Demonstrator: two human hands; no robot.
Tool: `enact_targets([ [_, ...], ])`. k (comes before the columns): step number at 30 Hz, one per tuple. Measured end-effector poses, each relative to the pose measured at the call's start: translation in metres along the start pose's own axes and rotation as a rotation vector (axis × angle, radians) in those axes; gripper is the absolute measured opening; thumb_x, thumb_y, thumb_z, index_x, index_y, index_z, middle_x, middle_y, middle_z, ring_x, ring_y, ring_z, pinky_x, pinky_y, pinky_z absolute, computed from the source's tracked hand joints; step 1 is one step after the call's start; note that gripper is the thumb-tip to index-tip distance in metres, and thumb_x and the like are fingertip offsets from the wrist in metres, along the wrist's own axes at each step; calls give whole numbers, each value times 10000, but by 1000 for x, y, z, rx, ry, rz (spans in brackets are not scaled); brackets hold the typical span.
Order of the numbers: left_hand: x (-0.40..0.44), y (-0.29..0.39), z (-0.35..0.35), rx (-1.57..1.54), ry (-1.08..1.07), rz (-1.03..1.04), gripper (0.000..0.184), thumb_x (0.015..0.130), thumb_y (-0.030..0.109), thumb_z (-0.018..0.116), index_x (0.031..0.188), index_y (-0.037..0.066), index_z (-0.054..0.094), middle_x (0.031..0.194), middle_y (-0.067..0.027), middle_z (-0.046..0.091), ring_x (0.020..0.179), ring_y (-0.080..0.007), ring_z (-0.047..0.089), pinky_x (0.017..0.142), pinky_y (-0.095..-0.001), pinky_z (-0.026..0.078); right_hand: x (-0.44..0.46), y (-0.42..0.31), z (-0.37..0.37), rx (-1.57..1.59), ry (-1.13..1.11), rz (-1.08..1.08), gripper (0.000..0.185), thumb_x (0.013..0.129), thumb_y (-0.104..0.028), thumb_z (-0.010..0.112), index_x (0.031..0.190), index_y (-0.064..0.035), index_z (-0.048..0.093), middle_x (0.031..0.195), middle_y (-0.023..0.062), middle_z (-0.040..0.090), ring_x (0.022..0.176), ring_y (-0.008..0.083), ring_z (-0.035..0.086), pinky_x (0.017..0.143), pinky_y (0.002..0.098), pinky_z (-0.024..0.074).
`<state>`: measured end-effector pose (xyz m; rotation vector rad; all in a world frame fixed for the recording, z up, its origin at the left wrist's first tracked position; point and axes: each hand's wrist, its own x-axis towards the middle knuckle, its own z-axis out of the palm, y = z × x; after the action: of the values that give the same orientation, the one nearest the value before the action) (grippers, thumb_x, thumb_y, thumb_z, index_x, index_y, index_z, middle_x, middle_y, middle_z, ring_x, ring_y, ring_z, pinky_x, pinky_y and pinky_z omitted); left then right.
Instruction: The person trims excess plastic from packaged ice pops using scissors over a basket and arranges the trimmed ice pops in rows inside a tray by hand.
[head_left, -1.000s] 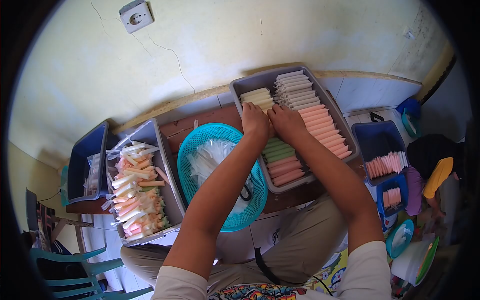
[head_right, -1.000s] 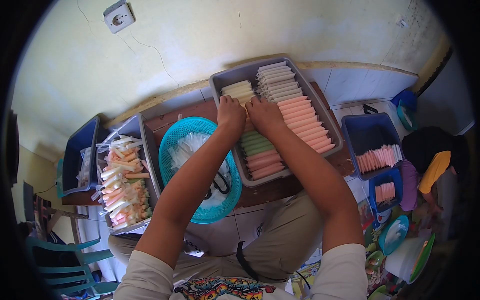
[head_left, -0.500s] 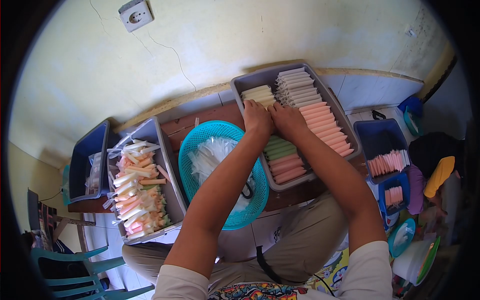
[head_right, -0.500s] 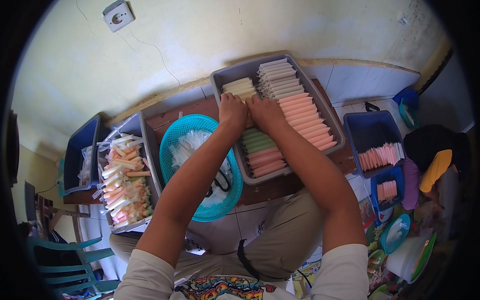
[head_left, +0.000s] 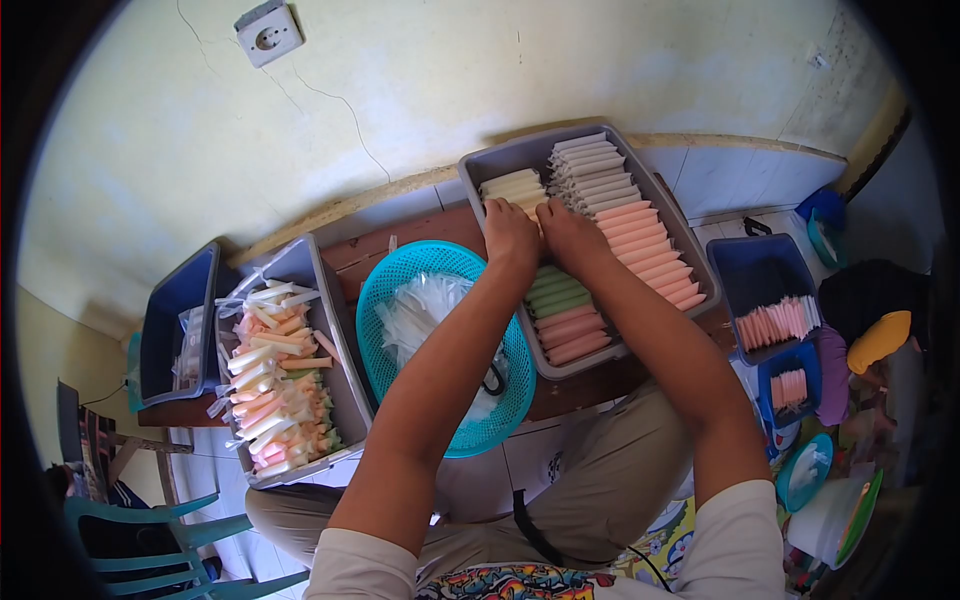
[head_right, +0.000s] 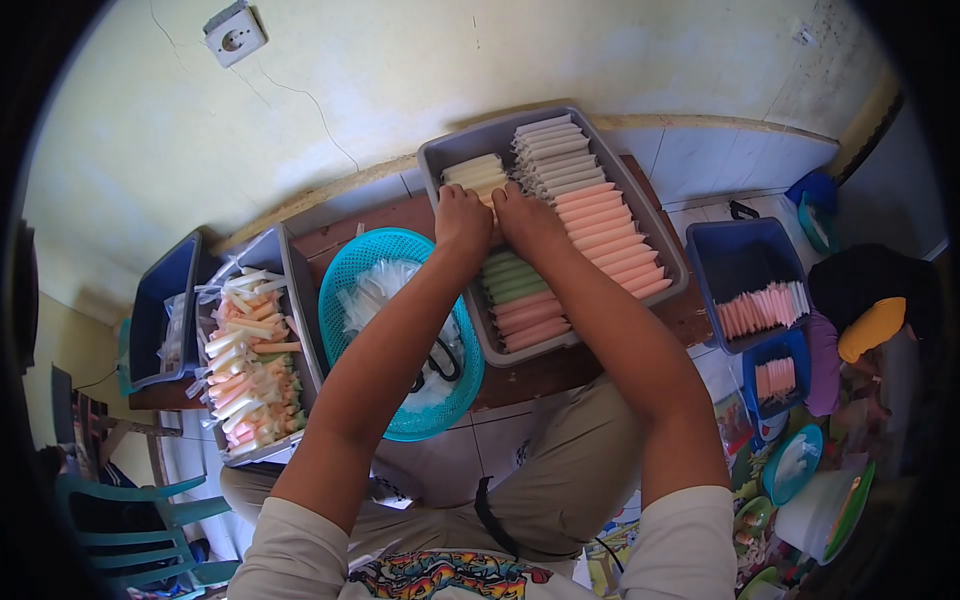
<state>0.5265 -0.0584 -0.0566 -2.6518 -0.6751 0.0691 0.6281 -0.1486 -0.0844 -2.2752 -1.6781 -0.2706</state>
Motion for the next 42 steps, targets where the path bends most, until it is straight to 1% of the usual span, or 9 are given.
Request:
enact_targets([
  [7, -3, -2, -1, 8, 22, 11, 224, 937, 232, 704, 1092, 153, 846, 1154, -58, 758, 1172, -257, 651, 962, -415, 422, 0, 6, -9, 61, -28, 42, 160, 958, -35, 610, 1115, -10, 585, 1134, 210, 647, 997, 428, 749, 857, 522, 620],
  [12, -3, -4, -1, -29, 40, 21, 219, 925, 219, 713, 1078, 137, 845, 1126, -74, 766, 1160, -264, 654, 956, -412, 430, 2, 8, -9, 49, -40, 15, 189, 926, -16, 646, 1108, -10, 596, 1146, 211, 650, 997, 427, 749, 858, 516, 620],
  [17, -4, -3, -4, -2, 0, 16, 249, 935, 238, 704, 1113, 136, 845, 1179, -82, 750, 1198, -283, 631, 989, -431, 413, -1, 7, -8, 33, -34, -12, 196, 919, -13, 656, 1106, -10, 597, 1143, 210, 656, 998, 426, 749, 857, 512, 621],
  [23, -3, 3, -9, 97, -25, -23, 301, 945, 272, 702, 1183, 143, 835, 1232, -88, 730, 1242, -292, 597, 1023, -451, 385, 4, 8, -6, -9, -60, 45, 151, 960, -33, 604, 1108, -7, 592, 1121, 209, 660, 993, 422, 750, 848, 510, 623],
  [32, 2, 4, 5, 78, 20, -31, 269, 951, 260, 688, 1141, 149, 842, 1193, -71, 740, 1196, -272, 610, 994, -446, 396, -1, 6, -10, -6, -60, 34, 172, 954, -25, 613, 1120, -7, 571, 1145, 220, 633, 987, 429, 748, 834, 510, 624],
  [38, -2, 2, 1, 98, 37, -9, 264, 951, 254, 684, 1132, 149, 845, 1172, -69, 744, 1184, -265, 614, 1019, -445, 374, -20, 2, -29, 24, -46, 14, 352, 869, 68, 664, 1191, 21, 527, 1179, 226, 597, 1033, 433, 739, 842, 490, 626],
  [40, -3, 1, -1, 91, 42, -5, 265, 951, 253, 683, 1132, 148, 845, 1173, -72, 746, 1189, -268, 614, 1039, -450, 365, -25, -2, -43, 7, -146, 33, 449, 802, 33, 789, 1195, 22, 573, 1191, 220, 619, 1071, 423, 729, 879, 485, 622],
  [41, -4, 1, -2, 84, 45, -5, 266, 951, 252, 683, 1133, 146, 845, 1174, -75, 747, 1193, -271, 615, 1059, -455, 356, -29, -3, -51, 4, -148, 33, 449, 802, 33, 789, 1195, 22, 573, 1191, 220, 619, 1071, 423, 729, 879, 485, 622],
  [42, -4, 1, -1, 81, 45, -5, 266, 951, 252, 683, 1133, 146, 845, 1174, -75, 747, 1193, -271, 615, 1059, -455, 356, -33, -4, -59, 12, -288, 18, 498, 747, -7, 858, 1178, 13, 610, 1206, 213, 631, 1084, 413, 727, 902, 482, 618],
])
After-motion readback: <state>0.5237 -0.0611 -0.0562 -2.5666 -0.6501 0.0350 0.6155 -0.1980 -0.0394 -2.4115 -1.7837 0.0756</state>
